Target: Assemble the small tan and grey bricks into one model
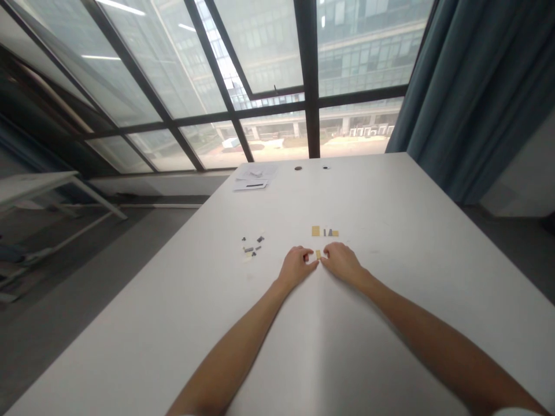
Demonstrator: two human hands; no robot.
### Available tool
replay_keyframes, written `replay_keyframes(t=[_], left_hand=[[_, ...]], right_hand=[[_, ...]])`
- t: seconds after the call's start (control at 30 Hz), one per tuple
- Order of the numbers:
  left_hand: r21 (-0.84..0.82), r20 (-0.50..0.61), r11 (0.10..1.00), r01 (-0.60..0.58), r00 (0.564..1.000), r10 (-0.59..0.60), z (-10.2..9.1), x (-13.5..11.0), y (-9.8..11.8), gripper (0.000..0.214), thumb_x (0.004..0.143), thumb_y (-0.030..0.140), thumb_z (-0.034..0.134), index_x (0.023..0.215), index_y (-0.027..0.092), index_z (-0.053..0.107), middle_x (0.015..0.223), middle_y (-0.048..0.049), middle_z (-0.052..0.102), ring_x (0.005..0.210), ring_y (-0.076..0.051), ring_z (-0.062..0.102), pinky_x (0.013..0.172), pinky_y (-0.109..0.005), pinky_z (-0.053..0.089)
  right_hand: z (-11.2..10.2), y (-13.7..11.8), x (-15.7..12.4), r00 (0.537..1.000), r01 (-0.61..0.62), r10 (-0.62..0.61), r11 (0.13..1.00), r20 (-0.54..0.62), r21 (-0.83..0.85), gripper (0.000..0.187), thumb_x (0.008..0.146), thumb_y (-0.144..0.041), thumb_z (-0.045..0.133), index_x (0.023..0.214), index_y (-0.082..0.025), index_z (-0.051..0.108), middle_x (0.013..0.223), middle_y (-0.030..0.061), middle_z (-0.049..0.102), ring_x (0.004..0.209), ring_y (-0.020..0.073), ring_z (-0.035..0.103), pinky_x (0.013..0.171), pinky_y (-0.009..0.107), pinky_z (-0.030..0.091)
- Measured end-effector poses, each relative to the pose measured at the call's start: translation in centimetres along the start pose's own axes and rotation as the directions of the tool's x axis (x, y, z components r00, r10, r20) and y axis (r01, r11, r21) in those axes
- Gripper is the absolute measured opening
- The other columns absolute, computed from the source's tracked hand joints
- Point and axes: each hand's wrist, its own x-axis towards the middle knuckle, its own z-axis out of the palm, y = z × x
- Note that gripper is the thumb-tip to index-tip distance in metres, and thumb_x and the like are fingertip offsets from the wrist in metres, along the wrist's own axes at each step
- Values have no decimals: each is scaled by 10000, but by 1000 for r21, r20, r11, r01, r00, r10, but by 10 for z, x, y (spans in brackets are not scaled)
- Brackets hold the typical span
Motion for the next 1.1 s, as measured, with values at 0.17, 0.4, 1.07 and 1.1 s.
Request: replay_keyframes(t=[0.17,0.4,1.07,1.1], left_hand=[[14,10,1000,17,1000,-17,1,0,0,196,811,324,732,942,188,786,749,-31,652,757,-174,570,746,-290,436],[17,-5,1000,7,1000,-7,3,3,-1,210,822,299,708,977,184,790,747,-21,637,729,-158,558,718,-274,416],[117,58,987,111,991,-118,-6,35,-12,276,819,390,680,987,209,804,797,-26,701,722,-155,606,675,-251,428],[124,58,986,116,991,-124,-7,37,-13,292,816,391,681,1016,215,802,808,-27,707,728,-159,612,675,-252,431]], right_hand=[[10,-3,-3,999,35,-34,999,37,-21,182,914,-274,602,846,-166,732,941,117,730,869,208,659,738,271,413],[20,-1,1,999,42,-41,999,-27,6,218,940,-263,561,847,-179,741,924,92,721,831,181,645,699,255,374],[29,-5,26,995,-20,26,998,-98,63,197,935,-308,599,933,-195,760,984,78,741,892,181,661,709,237,393],[30,-6,28,994,-30,37,997,-99,69,195,934,-302,597,947,-198,761,988,78,743,895,182,664,713,237,397]])
